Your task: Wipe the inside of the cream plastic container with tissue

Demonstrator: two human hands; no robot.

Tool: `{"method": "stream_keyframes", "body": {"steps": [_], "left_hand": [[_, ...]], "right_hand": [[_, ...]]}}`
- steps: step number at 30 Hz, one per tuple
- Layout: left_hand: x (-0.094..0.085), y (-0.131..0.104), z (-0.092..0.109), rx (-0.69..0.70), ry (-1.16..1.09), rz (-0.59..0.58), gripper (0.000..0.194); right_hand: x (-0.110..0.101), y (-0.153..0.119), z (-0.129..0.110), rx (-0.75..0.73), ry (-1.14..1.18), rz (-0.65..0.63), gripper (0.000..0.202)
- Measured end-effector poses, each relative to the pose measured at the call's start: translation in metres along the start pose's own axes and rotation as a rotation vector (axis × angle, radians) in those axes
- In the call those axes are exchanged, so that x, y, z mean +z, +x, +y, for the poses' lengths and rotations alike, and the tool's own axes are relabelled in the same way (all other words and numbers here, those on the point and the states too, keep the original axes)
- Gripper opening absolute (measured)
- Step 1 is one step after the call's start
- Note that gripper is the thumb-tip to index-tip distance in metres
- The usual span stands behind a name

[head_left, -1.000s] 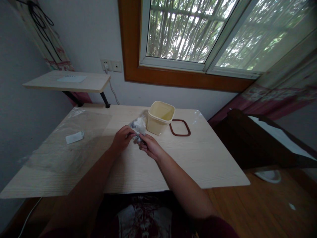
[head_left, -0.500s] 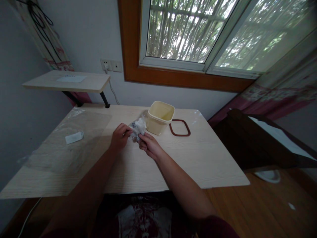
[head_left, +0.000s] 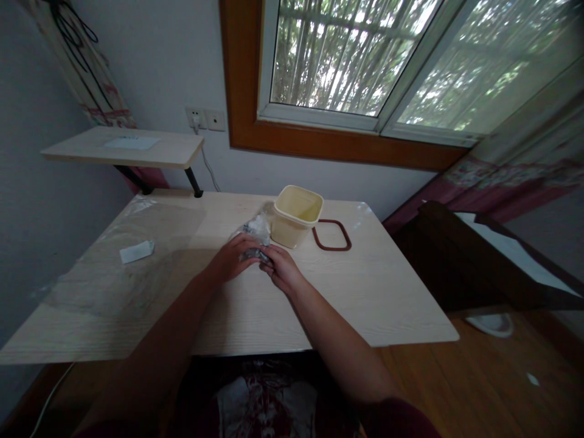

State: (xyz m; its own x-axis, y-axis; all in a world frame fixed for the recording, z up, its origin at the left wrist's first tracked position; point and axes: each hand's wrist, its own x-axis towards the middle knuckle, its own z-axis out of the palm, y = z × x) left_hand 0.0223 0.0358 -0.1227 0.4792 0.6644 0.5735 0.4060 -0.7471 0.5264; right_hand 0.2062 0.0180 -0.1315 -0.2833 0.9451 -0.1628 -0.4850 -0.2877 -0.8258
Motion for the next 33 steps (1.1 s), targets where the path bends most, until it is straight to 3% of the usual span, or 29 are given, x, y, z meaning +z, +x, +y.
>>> {"method": "stream_keyframes", "body": {"steps": [4,11,18,23,27,30,33], "left_hand": [[0.002,-0.001,-0.004,-0.021,0.036,0.019,0.01],[0.002,-0.003,-0.009,-0.072,-0.004,0.127,0.004],[0.0,0.002,-0.004,-0.147,-0.063,0.277,0.019],[0.001,0.002,-0.002,-0.242,-0.073,0.341,0.016],[0.001,0.001,0.001,-0.308,-0.248,0.374,0.019],[0.0,0.0,0.001,-0.311,-0.36,0.41,0.027],[0.0,-0.001,-0.001,-0.279,-0.324,0.409,0.026]], "right_hand": [[-0.001,0.0,0.0,0.027,0.035,-0.031,0.034],[0.001,0.0,0.0,0.007,0.078,-0.029,0.032],[0.0,-0.001,-0.002,0.032,0.039,-0.057,0.029],[-0.001,-0.002,-0.004,0.045,0.015,-0.087,0.029],[-0.001,-0.001,-0.003,0.043,0.061,-0.079,0.029],[-0.001,0.0,-0.003,0.036,0.083,-0.077,0.028],[-0.001,0.0,-0.002,0.034,0.096,-0.073,0.029]]}}
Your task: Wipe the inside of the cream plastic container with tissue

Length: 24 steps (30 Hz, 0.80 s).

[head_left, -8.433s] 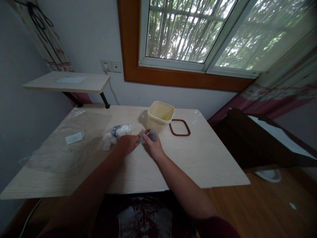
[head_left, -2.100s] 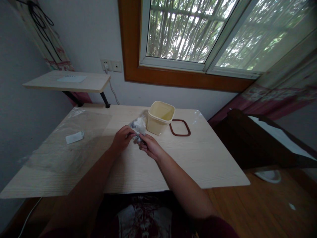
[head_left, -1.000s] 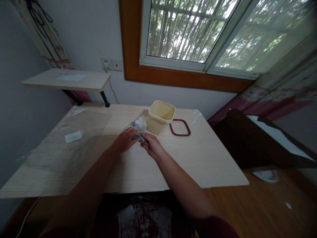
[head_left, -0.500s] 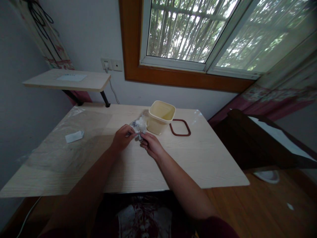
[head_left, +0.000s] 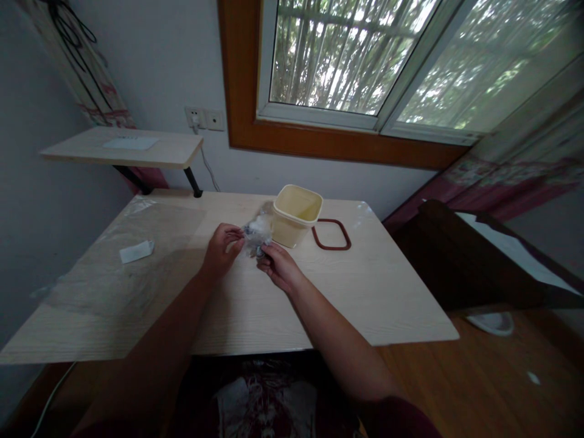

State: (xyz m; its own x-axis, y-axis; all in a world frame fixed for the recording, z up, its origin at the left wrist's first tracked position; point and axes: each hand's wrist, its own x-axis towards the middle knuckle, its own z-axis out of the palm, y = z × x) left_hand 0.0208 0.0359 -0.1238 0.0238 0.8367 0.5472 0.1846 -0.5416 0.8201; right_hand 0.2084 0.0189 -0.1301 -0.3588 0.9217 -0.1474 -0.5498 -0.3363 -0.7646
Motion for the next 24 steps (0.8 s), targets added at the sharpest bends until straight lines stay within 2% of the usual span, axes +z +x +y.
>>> {"method": "stream_keyframes", "body": {"steps": [3,6,8,11,15,19,21,24], "left_hand": [[-0.003,-0.001,-0.002,0.001,0.042,-0.022,0.018],[-0.006,-0.002,0.002,-0.047,0.079,-0.141,0.008],[-0.007,-0.002,0.005,-0.049,0.106,-0.227,0.013],[-0.006,-0.002,0.008,-0.086,0.04,-0.283,0.022],[-0.003,-0.001,0.0,-0.197,-0.146,-0.252,0.034],[-0.002,0.001,-0.008,-0.257,-0.153,-0.234,0.025],[-0.002,0.002,-0.01,-0.234,-0.139,-0.239,0.018],[-0.001,0.003,-0.011,-0.131,-0.087,-0.221,0.019]], "right_hand": [[0.001,0.0,0.0,-0.003,0.019,-0.001,0.029],[0.002,-0.001,-0.002,0.005,0.023,-0.007,0.028],[0.003,-0.001,-0.002,0.002,0.028,-0.008,0.027],[0.003,0.0,-0.002,-0.002,0.05,-0.011,0.027],[0.0,0.001,-0.001,0.028,0.072,-0.016,0.029],[-0.001,0.001,-0.003,0.046,0.09,-0.014,0.029],[0.0,0.0,-0.003,0.026,0.091,-0.021,0.03],[0.0,0.0,-0.001,-0.022,0.051,-0.029,0.032]]}}
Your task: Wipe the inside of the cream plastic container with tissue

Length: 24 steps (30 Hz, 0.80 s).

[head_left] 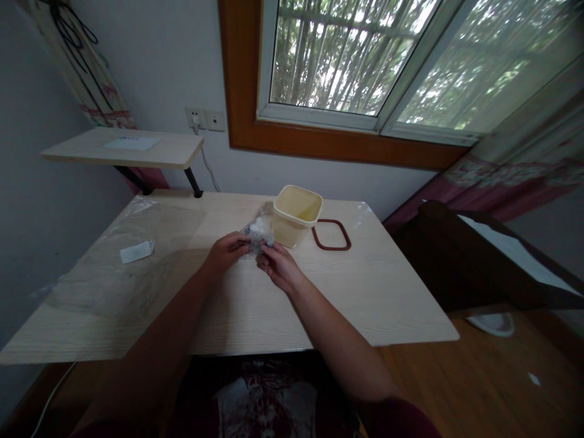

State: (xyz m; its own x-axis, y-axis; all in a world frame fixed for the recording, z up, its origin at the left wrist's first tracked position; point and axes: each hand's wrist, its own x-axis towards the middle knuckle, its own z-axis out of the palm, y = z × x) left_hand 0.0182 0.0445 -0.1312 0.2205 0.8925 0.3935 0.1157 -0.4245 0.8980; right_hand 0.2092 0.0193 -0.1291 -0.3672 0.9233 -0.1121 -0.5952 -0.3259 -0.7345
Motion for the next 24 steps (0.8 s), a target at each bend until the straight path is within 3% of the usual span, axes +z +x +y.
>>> {"method": "stream_keyframes", "body": {"steps": [4,7,12,19,24], "left_hand": [[-0.001,0.001,-0.001,0.124,0.092,-0.026,0.023],[-0.001,0.0,-0.004,0.169,0.104,-0.127,0.029],[0.002,-0.001,-0.011,0.201,0.146,-0.206,0.051],[0.005,-0.004,-0.005,0.003,0.127,-0.171,0.044],[0.002,-0.001,0.0,0.044,0.151,-0.168,0.026]], "right_hand": [[-0.002,0.001,0.004,-0.058,-0.077,-0.014,0.035],[-0.003,0.003,0.008,-0.105,-0.111,-0.004,0.036],[-0.005,0.005,0.012,-0.177,-0.183,0.043,0.033],[-0.004,0.005,0.014,-0.169,-0.23,0.011,0.034],[-0.001,0.004,0.011,-0.164,-0.23,-0.001,0.033]]}}
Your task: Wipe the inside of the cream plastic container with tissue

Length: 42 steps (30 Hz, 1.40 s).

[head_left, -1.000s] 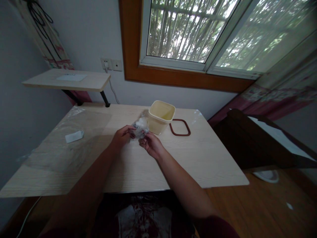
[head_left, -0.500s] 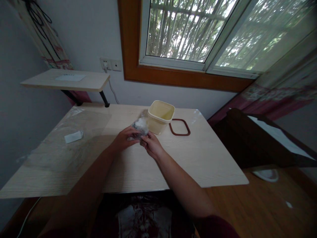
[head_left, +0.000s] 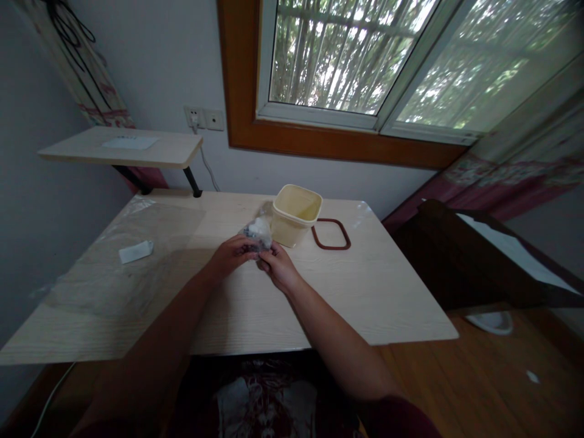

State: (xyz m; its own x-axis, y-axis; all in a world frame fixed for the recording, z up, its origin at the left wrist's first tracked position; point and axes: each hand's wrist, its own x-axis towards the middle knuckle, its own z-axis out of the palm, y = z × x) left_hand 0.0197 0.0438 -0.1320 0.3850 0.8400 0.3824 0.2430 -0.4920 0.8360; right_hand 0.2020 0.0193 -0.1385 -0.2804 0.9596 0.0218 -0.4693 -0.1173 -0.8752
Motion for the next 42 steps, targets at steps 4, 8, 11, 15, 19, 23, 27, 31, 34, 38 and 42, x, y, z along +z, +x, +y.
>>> {"method": "stream_keyframes", "body": {"steps": [4,8,11,15,19,23,27,31,34,38,42], "left_hand": [[-0.0011,0.0008,0.003,-0.003,-0.059,0.084,0.018],[0.0022,-0.0003,0.0049,-0.14,-0.24,0.14,0.025],[0.0031,-0.0008,0.0045,-0.13,-0.28,0.135,0.027],[-0.0006,-0.0008,0.0045,-0.033,-0.218,0.112,0.022],[-0.0003,-0.0022,0.0032,-0.071,-0.217,0.094,0.022],[0.0065,-0.0055,0.0,-0.209,-0.329,0.04,0.039],[0.0078,-0.0056,0.0009,-0.238,-0.278,-0.01,0.039],[0.0032,-0.0034,0.0028,-0.293,-0.266,-0.018,0.037],[0.002,-0.0023,0.0008,-0.319,-0.281,-0.004,0.04],[0.0036,-0.0011,-0.0014,-0.317,-0.294,0.036,0.038],[0.0033,-0.0005,0.0028,-0.331,-0.34,0.018,0.034]], "right_hand": [[0.0012,-0.0004,-0.0018,0.024,-0.033,-0.014,0.032],[0.0001,-0.0004,-0.001,0.043,-0.052,-0.035,0.031],[-0.0013,0.0003,0.0014,0.05,-0.045,-0.02,0.033],[-0.0035,0.0007,0.0046,0.057,-0.037,-0.01,0.033],[-0.0039,0.0005,0.0041,0.064,-0.025,0.025,0.031],[-0.0014,-0.0001,0.0,0.065,0.049,0.06,0.033],[0.0009,-0.0015,-0.0037,0.074,0.107,0.065,0.036],[-0.0004,-0.0024,-0.0048,0.105,0.116,0.049,0.04],[-0.0036,-0.0021,-0.0043,0.141,0.098,0.024,0.041],[-0.0065,-0.002,-0.0042,0.176,0.119,0.009,0.04],[-0.0065,-0.0031,-0.0047,0.203,0.128,-0.012,0.041]]}}
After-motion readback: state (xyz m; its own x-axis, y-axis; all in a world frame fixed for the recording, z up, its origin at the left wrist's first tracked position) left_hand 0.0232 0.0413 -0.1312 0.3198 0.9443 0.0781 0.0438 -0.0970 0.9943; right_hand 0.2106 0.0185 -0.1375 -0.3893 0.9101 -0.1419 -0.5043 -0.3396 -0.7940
